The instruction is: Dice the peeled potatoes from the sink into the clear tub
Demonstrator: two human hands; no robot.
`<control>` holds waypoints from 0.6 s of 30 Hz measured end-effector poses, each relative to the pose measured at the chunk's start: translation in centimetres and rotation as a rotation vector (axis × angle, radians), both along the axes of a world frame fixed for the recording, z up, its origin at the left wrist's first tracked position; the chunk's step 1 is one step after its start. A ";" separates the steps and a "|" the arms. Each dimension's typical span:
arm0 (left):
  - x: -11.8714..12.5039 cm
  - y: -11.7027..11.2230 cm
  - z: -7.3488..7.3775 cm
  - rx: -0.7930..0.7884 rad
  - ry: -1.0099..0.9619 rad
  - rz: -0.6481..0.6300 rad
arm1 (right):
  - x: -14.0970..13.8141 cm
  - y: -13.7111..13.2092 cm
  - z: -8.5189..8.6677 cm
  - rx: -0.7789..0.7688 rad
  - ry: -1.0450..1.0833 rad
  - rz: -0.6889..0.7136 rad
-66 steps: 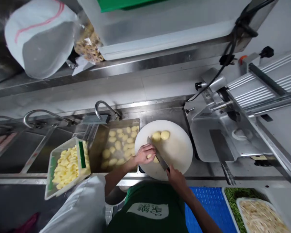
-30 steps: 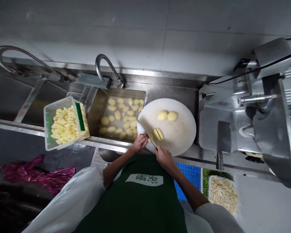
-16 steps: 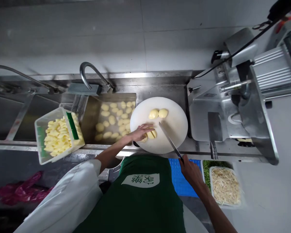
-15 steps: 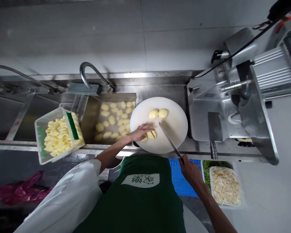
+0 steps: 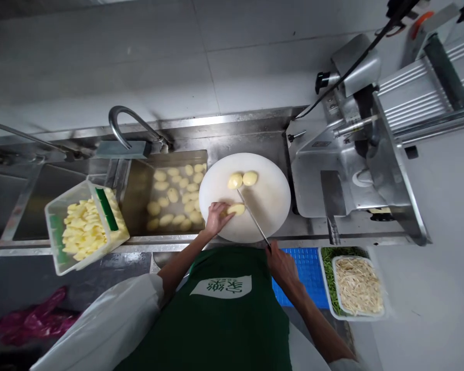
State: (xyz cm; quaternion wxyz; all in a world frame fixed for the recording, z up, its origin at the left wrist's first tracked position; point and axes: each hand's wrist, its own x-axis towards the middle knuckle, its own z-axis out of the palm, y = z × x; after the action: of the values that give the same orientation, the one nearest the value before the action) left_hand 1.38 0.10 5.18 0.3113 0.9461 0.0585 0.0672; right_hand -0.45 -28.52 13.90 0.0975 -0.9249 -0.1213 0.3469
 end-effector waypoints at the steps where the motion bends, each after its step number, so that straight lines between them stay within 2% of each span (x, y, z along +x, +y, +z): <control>1: -0.4 0.2 0.0 -0.015 -0.013 0.029 | -0.1 0.1 0.1 0.005 0.011 -0.010; 5: -1.3 0.8 -0.3 -0.049 0.011 0.057 | -0.4 0.9 -0.1 0.009 0.073 -0.005; 10: -1.2 0.5 -0.7 -0.052 0.038 0.067 | -0.2 1.3 0.1 0.019 0.037 0.054; 18: -1.1 0.9 -1.1 -0.088 0.007 0.017 | 0.4 2.9 0.4 -0.025 0.033 0.040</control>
State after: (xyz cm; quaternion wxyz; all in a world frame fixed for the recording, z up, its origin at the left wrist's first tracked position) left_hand 0.32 1.00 4.06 0.3519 0.9312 0.0705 0.0637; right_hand -0.06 -25.66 14.32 0.0809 -0.9177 -0.1336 0.3653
